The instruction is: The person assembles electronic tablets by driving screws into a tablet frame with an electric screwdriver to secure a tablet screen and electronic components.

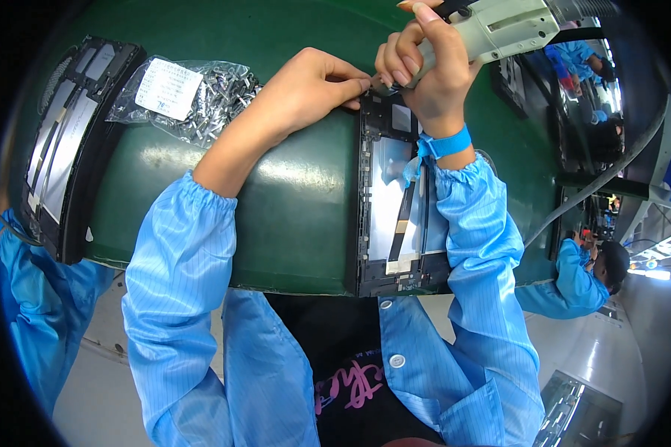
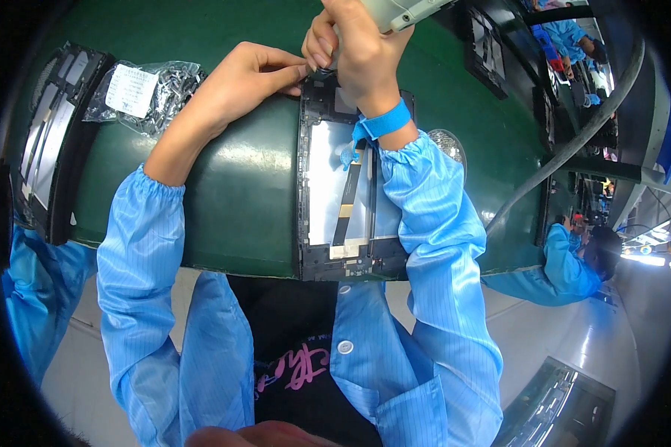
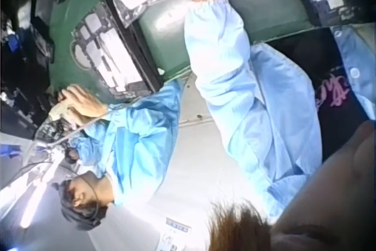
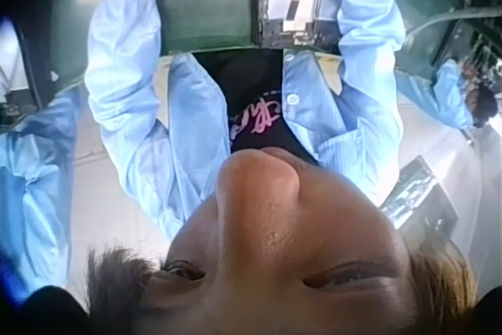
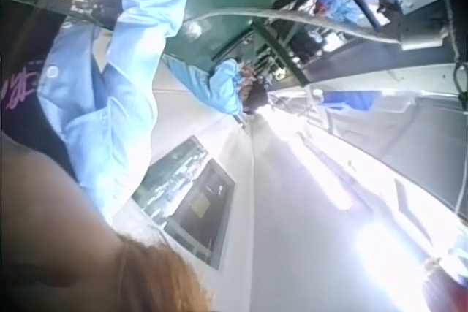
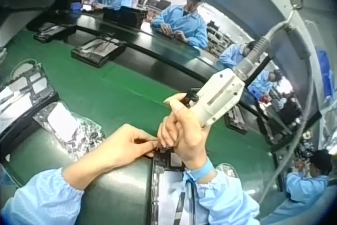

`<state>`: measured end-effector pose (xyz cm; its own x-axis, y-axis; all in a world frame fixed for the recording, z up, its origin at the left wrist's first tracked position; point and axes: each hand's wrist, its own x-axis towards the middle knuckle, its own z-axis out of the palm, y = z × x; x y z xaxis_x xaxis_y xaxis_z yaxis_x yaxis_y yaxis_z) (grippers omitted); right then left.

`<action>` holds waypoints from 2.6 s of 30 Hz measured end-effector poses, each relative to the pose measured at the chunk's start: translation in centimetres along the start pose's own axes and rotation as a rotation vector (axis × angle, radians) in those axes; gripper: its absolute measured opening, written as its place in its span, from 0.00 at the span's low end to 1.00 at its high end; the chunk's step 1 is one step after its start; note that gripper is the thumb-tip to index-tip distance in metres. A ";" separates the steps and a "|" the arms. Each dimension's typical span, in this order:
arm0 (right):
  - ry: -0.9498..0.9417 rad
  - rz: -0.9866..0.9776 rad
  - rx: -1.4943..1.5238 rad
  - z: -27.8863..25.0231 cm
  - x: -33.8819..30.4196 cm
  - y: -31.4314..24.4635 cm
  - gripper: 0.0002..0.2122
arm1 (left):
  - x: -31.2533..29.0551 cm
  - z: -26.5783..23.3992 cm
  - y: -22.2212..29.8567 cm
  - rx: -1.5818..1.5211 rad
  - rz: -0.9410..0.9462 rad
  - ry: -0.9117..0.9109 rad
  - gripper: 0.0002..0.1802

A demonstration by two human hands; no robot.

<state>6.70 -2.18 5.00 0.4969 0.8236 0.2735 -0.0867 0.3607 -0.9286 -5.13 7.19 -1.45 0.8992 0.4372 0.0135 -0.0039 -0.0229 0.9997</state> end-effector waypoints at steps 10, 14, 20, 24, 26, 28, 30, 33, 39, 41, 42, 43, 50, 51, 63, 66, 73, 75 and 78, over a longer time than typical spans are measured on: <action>0.020 0.014 -0.039 0.4 0.0 -0.3 0.07 | 0.1 -0.1 0.0 0.007 0.014 0.000 0.13; -0.002 -0.001 -0.021 0.4 0.0 0.0 0.06 | 0.0 -0.2 -0.1 0.001 0.016 -0.019 0.14; -0.007 0.007 0.004 0.5 -0.1 0.3 0.05 | -0.4 0.0 0.2 0.036 0.003 -0.018 0.15; 0.015 0.013 0.004 0.3 0.0 0.4 0.06 | -0.2 0.1 0.0 0.044 0.007 -0.025 0.15; 0.004 0.017 0.001 0.0 0.2 0.4 0.06 | 0.1 0.2 -0.1 0.039 0.014 -0.016 0.15; -0.008 0.017 -0.004 0.0 0.4 0.1 0.06 | 0.3 0.1 0.0 0.043 0.016 -0.020 0.15; 0.009 0.018 -0.030 0.3 0.6 -0.3 0.07 | 0.4 0.0 0.4 0.053 0.021 -0.020 0.15; 0.043 -0.004 -0.061 1.5 1.0 -0.7 0.05 | 0.1 -0.7 1.6 0.081 0.021 -0.002 0.13; 0.124 -0.019 -0.068 -0.1 -0.1 0.7 0.07 | -6.6 4.9 3.8 0.919 0.490 0.380 0.24; 0.109 -0.034 -0.063 -1.2 -0.4 0.0 0.07 | -12.2 7.2 6.0 0.763 0.416 0.335 0.42; 0.097 -0.034 -0.062 -0.8 -0.6 -0.3 0.08 | -14.5 7.4 6.2 0.780 0.341 0.276 0.49; 0.092 -0.040 -0.028 -0.1 -0.6 -0.4 0.08 | -16.3 7.4 6.7 0.768 0.300 0.226 0.50; 0.034 -0.053 -0.103 0.4 0.2 -3.6 0.14 | -17.6 8.9 3.8 1.067 0.516 -0.042 0.42; 0.029 -0.062 -0.097 0.0 0.3 -4.2 0.14 | -16.8 8.4 3.3 1.091 0.508 0.001 0.39; 0.257 -0.092 -0.170 -9.1 -1.0 -8.6 0.09 | 8.5 -0.4 2.2 1.358 0.495 0.130 0.31; 0.370 -0.110 -0.150 -11.4 -1.6 -9.0 0.08 | 14.0 -3.4 0.1 1.417 0.511 0.154 0.31; 0.646 -0.241 -0.031 -18.8 -5.2 -12.0 0.08 | 18.6 -5.2 0.6 1.258 0.498 -0.006 0.28; 0.642 -0.238 0.031 -19.9 -6.1 -12.6 0.08 | 18.7 -5.1 1.4 1.366 0.518 0.012 0.20; 0.582 -0.197 0.032 -20.7 -7.6 -12.0 0.07 | 16.3 -1.8 2.8 1.341 0.813 0.159 0.13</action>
<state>21.87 -21.84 8.87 0.8952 0.3694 0.2494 0.0336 0.5019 -0.8643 8.73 15.91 1.57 0.7959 -0.0040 0.6055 0.0086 -0.9998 -0.0179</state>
